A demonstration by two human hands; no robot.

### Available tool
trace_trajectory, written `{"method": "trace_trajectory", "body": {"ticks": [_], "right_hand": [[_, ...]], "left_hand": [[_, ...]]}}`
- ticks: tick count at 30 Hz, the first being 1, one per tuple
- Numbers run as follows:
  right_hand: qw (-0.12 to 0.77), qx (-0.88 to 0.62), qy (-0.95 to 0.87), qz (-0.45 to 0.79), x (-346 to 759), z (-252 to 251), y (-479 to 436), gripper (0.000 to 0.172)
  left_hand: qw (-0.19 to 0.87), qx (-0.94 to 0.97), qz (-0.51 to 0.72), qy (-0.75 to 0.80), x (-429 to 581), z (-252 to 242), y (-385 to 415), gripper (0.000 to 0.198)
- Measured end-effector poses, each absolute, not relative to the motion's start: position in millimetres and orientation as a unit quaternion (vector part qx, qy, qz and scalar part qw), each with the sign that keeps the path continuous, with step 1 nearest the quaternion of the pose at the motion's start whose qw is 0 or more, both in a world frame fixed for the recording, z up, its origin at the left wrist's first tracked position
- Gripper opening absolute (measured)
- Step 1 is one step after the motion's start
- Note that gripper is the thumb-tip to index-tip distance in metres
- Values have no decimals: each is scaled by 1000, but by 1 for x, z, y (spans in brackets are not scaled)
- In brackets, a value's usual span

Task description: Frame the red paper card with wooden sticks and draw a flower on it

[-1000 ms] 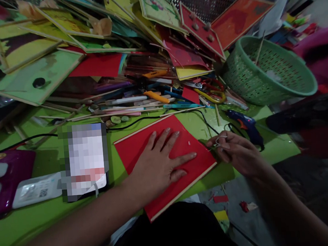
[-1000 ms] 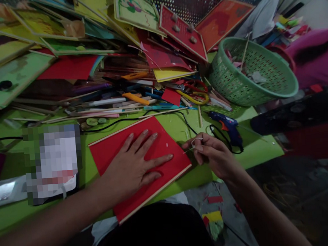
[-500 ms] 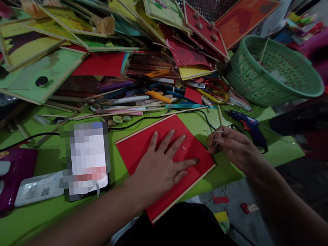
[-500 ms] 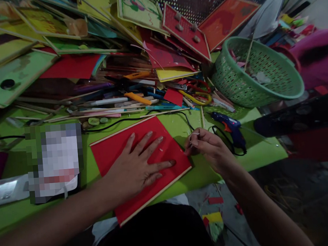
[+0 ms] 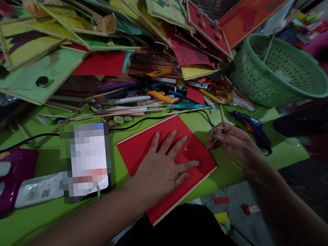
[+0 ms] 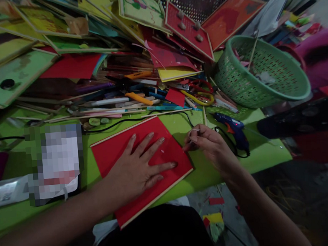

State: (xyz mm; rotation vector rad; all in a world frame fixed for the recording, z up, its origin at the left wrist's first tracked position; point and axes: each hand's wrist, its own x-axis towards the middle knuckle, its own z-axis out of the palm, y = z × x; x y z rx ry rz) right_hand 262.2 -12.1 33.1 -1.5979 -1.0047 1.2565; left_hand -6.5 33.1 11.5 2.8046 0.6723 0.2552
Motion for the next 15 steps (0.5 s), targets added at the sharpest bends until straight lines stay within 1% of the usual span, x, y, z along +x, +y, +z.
{"method": "trace_trajectory", "body": {"ticks": [6, 15], "right_hand": [[427, -638, -410, 492, 261, 33, -9, 21], [441, -637, -409, 483, 260, 33, -3, 21]], "left_hand": [[117, 962, 92, 230, -7, 9, 33, 45], [138, 959, 90, 230, -7, 10, 33, 44]]}}
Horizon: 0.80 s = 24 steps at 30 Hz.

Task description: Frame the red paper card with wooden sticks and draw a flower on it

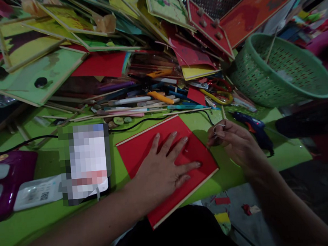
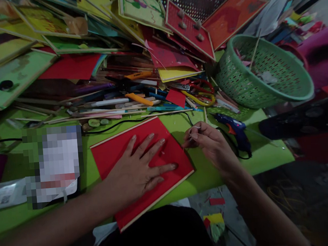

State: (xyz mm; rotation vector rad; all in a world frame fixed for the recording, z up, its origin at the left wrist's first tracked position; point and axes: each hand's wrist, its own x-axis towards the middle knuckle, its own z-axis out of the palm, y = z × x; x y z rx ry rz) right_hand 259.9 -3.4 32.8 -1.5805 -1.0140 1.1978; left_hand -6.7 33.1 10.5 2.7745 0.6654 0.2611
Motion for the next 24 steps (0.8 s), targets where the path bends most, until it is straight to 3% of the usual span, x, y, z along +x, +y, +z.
{"method": "trace_trajectory", "body": {"ticks": [24], "right_hand": [[527, -599, -384, 465, 253, 38, 9, 17]], "left_hand": [[127, 960, 102, 227, -6, 7, 33, 44]]}}
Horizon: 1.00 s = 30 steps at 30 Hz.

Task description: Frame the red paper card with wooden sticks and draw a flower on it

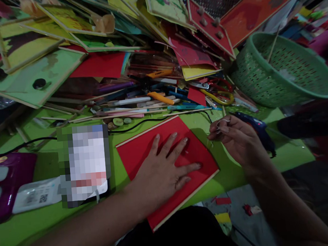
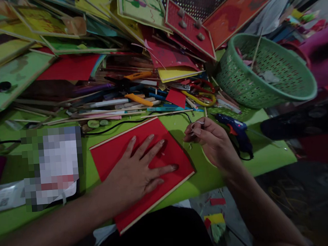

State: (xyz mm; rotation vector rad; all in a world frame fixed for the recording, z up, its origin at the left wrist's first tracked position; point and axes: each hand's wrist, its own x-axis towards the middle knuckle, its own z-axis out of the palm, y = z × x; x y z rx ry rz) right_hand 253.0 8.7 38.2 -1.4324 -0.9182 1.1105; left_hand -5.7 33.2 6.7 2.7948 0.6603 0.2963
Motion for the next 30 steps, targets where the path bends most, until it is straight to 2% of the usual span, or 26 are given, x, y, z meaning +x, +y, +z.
{"method": "trace_trajectory", "body": {"ticks": [18, 21, 24, 25, 30], "right_hand": [[534, -595, -454, 394, 260, 39, 10, 12], [425, -622, -551, 359, 264, 41, 3, 16], [283, -617, -677, 284, 269, 47, -4, 4], [251, -611, -704, 260, 270, 50, -6, 5], [156, -585, -761, 234, 269, 55, -10, 7]], "left_hand": [[120, 962, 99, 224, -6, 6, 32, 46], [124, 961, 103, 223, -7, 6, 32, 46], [120, 962, 105, 222, -7, 5, 33, 45], [117, 962, 106, 222, -7, 4, 33, 45], [106, 962, 115, 224, -6, 2, 33, 46]]}}
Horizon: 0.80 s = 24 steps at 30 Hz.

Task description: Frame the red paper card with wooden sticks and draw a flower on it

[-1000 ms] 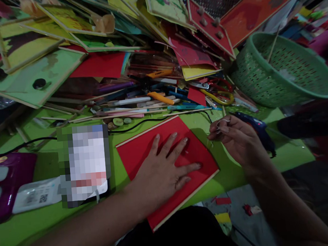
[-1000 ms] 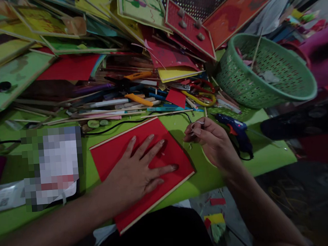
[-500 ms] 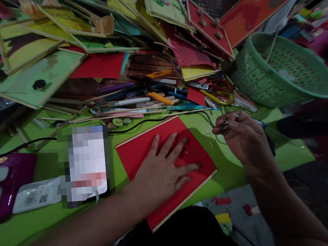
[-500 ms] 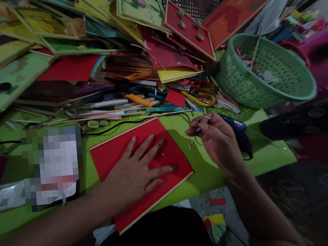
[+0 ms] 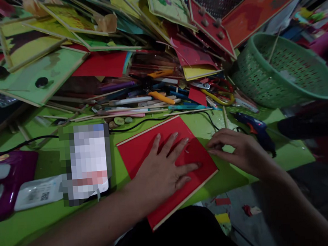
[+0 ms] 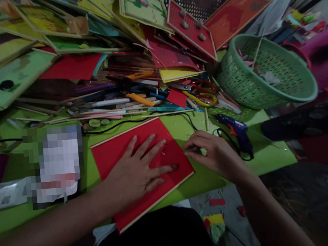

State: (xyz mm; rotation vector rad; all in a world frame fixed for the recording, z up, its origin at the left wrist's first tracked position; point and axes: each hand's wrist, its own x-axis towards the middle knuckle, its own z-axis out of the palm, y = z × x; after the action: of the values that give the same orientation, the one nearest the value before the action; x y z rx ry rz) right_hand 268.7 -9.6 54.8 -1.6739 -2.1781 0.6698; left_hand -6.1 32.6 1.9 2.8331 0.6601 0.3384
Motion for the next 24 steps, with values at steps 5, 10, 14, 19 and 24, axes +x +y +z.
{"method": "trace_trajectory", "body": {"ticks": [5, 10, 14, 19, 24], "right_hand": [[123, -581, -771, 232, 264, 54, -3, 12], [105, -590, -768, 226, 258, 59, 0, 12], [105, -597, -766, 214, 254, 57, -1, 12], [104, -597, -770, 199, 253, 53, -1, 11], [94, -607, -762, 206, 257, 52, 3, 13]], "left_hand": [[113, 963, 104, 221, -6, 8, 33, 47], [126, 963, 92, 221, -7, 10, 34, 49], [127, 962, 93, 223, -7, 10, 33, 48], [128, 962, 93, 224, -7, 9, 33, 48], [117, 962, 97, 226, -7, 8, 34, 45]]}}
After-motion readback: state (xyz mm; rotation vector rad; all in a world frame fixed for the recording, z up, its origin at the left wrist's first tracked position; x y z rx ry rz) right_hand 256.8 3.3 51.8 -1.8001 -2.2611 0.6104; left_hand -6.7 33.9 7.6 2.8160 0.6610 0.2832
